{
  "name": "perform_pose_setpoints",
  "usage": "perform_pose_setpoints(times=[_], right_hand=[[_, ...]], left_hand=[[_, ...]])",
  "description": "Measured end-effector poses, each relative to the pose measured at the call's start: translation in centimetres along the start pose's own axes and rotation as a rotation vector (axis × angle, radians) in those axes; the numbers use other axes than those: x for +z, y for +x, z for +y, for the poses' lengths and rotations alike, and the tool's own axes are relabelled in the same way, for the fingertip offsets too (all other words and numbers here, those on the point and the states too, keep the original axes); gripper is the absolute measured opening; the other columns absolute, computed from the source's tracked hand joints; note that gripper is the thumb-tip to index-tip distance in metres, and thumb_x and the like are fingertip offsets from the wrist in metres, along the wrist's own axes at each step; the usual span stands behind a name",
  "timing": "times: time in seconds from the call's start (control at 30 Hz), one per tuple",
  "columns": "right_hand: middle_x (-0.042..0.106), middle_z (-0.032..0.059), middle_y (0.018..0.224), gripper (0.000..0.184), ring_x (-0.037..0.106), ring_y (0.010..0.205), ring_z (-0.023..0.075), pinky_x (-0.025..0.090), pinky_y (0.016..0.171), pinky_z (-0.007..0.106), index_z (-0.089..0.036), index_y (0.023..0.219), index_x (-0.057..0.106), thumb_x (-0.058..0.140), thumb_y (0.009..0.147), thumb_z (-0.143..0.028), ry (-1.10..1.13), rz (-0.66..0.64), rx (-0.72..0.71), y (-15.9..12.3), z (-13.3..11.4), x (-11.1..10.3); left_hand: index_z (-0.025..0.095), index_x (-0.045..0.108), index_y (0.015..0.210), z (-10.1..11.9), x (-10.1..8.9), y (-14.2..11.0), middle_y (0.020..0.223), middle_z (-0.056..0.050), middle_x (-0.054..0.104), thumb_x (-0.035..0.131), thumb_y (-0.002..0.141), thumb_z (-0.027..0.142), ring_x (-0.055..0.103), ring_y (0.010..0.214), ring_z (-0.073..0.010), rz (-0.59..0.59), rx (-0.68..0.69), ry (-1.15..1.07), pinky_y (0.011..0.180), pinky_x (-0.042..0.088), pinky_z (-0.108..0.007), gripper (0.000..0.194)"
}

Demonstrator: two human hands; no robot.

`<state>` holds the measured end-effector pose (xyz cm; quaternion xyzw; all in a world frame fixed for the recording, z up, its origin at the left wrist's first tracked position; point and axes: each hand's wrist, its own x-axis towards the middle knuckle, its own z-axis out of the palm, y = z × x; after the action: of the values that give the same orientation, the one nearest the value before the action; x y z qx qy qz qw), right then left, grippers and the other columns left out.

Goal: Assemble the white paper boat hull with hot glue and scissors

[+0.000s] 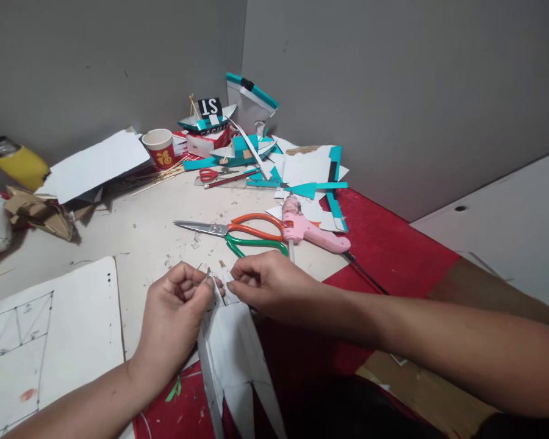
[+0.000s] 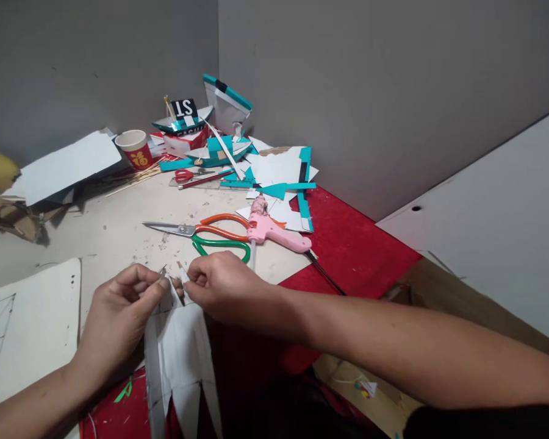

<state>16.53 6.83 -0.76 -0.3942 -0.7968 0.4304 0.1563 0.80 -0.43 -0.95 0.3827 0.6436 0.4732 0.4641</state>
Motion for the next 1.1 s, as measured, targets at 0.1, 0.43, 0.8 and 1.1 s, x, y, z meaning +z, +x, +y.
perform_pose_setpoints(times=[0.1,0.43,0.8,1.1], right_hand=[[0.035,-0.0079,0.049,0.024,0.031,0.047,0.0064,0.019,0.046,0.022,-0.017,0.054,0.044,0.053,0.077,-0.014,-0.013,0.055,-0.026,-0.2,-0.3,0.4],[0.049,-0.003,0.057,0.022,0.038,0.052,0.0083,0.025,0.052,0.023,-0.015,0.062,0.054,0.051,0.084,-0.016,-0.148,0.131,-0.189,-0.4,-0.5,1.0],[0.054,0.0006,0.062,0.023,0.042,0.056,0.0116,0.029,0.056,0.025,-0.015,0.068,0.054,0.045,0.089,-0.018,-0.275,0.161,-0.306,-0.4,-0.1,1.4],[0.056,0.0023,0.063,0.02,0.045,0.056,0.0128,0.024,0.051,0.026,-0.016,0.067,0.054,0.049,0.086,-0.009,-0.443,0.115,-0.354,-0.4,-0.4,1.4]], left_hand=[[0.017,0.057,0.067,0.1,0.1,0.1,0.059,0.003,0.059,0.068,0.076,0.025,0.051,0.056,-0.0086,0.017,0.02,0.012,0.051,0.039,-0.017,0.016],[0.017,0.058,0.067,0.2,0.1,0.2,0.061,0.003,0.061,0.068,0.077,0.026,0.05,0.056,-0.0074,0.016,0.04,0.035,0.051,0.04,-0.016,0.016],[0.017,0.059,0.065,0.4,0.2,0.2,0.058,0.003,0.062,0.067,0.075,0.023,0.052,0.053,-0.0075,0.048,0.079,0.085,0.049,0.04,-0.016,0.014],[0.017,0.06,0.065,0.3,0.1,0.1,0.058,0.003,0.06,0.066,0.076,0.023,0.05,0.054,-0.0077,0.046,0.082,0.106,0.049,0.039,-0.017,0.014]])
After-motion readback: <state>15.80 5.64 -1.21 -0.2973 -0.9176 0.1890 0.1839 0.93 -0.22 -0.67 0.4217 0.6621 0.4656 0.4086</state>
